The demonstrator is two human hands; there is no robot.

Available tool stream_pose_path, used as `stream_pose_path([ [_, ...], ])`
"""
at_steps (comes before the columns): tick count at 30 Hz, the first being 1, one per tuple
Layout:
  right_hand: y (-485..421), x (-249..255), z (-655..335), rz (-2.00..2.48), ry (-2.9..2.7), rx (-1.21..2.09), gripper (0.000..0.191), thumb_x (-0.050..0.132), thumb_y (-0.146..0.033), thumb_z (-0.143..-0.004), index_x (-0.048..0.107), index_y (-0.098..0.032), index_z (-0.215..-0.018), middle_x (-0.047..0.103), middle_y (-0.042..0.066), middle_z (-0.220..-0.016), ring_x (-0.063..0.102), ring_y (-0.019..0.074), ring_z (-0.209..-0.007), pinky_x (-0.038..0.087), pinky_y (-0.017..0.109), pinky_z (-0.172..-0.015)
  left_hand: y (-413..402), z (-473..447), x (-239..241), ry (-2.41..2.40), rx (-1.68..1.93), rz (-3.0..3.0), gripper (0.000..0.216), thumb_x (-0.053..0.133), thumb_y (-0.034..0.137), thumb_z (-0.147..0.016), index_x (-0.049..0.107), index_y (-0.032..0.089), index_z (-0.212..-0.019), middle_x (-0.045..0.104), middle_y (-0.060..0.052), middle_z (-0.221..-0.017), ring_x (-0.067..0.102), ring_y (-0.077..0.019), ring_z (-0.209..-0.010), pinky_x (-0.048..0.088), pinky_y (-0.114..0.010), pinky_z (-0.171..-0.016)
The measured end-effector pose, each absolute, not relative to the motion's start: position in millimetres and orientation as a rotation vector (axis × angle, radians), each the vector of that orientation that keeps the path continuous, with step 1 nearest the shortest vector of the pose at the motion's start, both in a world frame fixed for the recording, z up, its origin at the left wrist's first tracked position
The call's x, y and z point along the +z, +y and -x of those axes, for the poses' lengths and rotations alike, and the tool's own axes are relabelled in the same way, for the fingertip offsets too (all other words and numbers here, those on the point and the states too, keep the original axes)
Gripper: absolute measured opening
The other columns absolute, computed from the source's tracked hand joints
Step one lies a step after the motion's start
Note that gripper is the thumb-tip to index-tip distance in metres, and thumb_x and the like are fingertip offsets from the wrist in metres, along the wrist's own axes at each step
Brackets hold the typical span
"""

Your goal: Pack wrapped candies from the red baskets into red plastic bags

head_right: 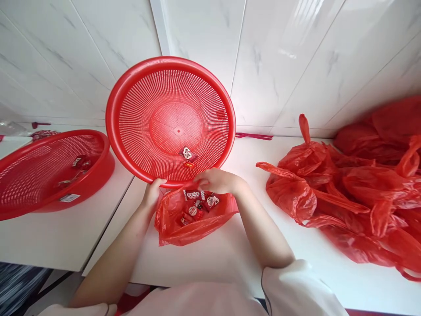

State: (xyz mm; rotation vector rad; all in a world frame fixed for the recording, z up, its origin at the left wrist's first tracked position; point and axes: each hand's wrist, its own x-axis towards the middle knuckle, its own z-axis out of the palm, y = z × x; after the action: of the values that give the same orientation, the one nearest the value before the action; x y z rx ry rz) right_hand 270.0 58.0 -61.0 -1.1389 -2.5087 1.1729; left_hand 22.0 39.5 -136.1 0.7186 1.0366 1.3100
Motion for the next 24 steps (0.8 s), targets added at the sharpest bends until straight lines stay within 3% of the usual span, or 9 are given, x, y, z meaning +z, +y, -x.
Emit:
stream_pose_path([
  [5,60,-60,-269,1.249,-2.314,0.732,0.023,0.048,-0.022,-0.092,0.068,-0.02,-0.104,0.073,0.005,-0.097,0.068,0.0167,-0.084,0.05,0.027,-0.076,37,-22,-132,1.098,1.305,-0.7,0.025,0.068,0.025,-0.063,0.065,0.014,-0.084,0.07,-0.005,-0.079,0.069,-0.0262,-0.08,0.052,-0.032,-0.068],
  [9,65,-68,-263,1.191,-2.266,0.495,0.029,0.044,-0.027,-0.097,0.062,-0.02,-0.119,0.07,0.008,-0.111,0.066,0.02,-0.099,0.049,0.032,-0.088,29,-27,-118,1.073,1.138,-0.621,0.028,0.067,0.027,-0.06,0.064,0.013,-0.085,0.07,-0.007,-0.075,0.07,-0.0303,-0.077,0.054,-0.037,-0.065],
  [12,68,-77,-256,1.124,-2.404,0.503,0.038,0.044,-0.033,-0.098,0.055,-0.017,-0.131,0.062,0.013,-0.128,0.06,0.0243,-0.116,0.045,0.038,-0.098,24,-32,-112,1.057,1.099,-0.624,0.033,0.067,0.027,-0.061,0.065,0.013,-0.091,0.071,-0.007,-0.074,0.07,-0.0313,-0.078,0.054,-0.038,-0.064],
  [15,69,-82,-252,1.11,-2.51,0.559,0.045,0.051,-0.039,-0.095,0.054,-0.016,-0.133,0.061,0.014,-0.13,0.057,0.0272,-0.119,0.044,0.041,-0.1,23,-33,-110,1.051,1.111,-0.63,0.036,0.066,0.026,-0.062,0.065,0.013,-0.095,0.071,-0.006,-0.074,0.07,-0.0314,-0.079,0.055,-0.038,-0.065],
  [19,67,-76,-253,0.973,-2.562,0.71,0.042,0.066,-0.03,-0.084,0.062,-0.019,-0.124,0.065,0.01,-0.124,0.061,0.0239,-0.111,0.048,0.034,-0.093,27,-32,-113,1.052,1.132,-0.624,0.032,0.065,0.026,-0.061,0.065,0.014,-0.09,0.071,-0.007,-0.078,0.07,-0.0319,-0.083,0.055,-0.039,-0.067],
  [22,63,-69,-255,1.01,-2.439,0.783,0.03,0.055,-0.015,-0.088,0.068,-0.021,-0.114,0.071,0.006,-0.11,0.067,0.0186,-0.097,0.049,0.03,-0.087,30,-29,-116,1.069,1.192,-0.641,0.028,0.066,0.027,-0.06,0.064,0.014,-0.085,0.071,-0.007,-0.08,0.07,-0.0315,-0.085,0.055,-0.039,-0.07],
  [24,61,-65,-256,1.07,-2.332,0.865,0.03,0.048,-0.015,-0.091,0.069,-0.021,-0.112,0.074,0.004,-0.097,0.069,0.0167,-0.086,0.051,0.028,-0.08,32,-28,-117,1.068,1.214,-0.652,0.028,0.066,0.027,-0.06,0.064,0.015,-0.085,0.071,-0.007,-0.081,0.07,-0.0317,-0.087,0.055,-0.039,-0.071],
])
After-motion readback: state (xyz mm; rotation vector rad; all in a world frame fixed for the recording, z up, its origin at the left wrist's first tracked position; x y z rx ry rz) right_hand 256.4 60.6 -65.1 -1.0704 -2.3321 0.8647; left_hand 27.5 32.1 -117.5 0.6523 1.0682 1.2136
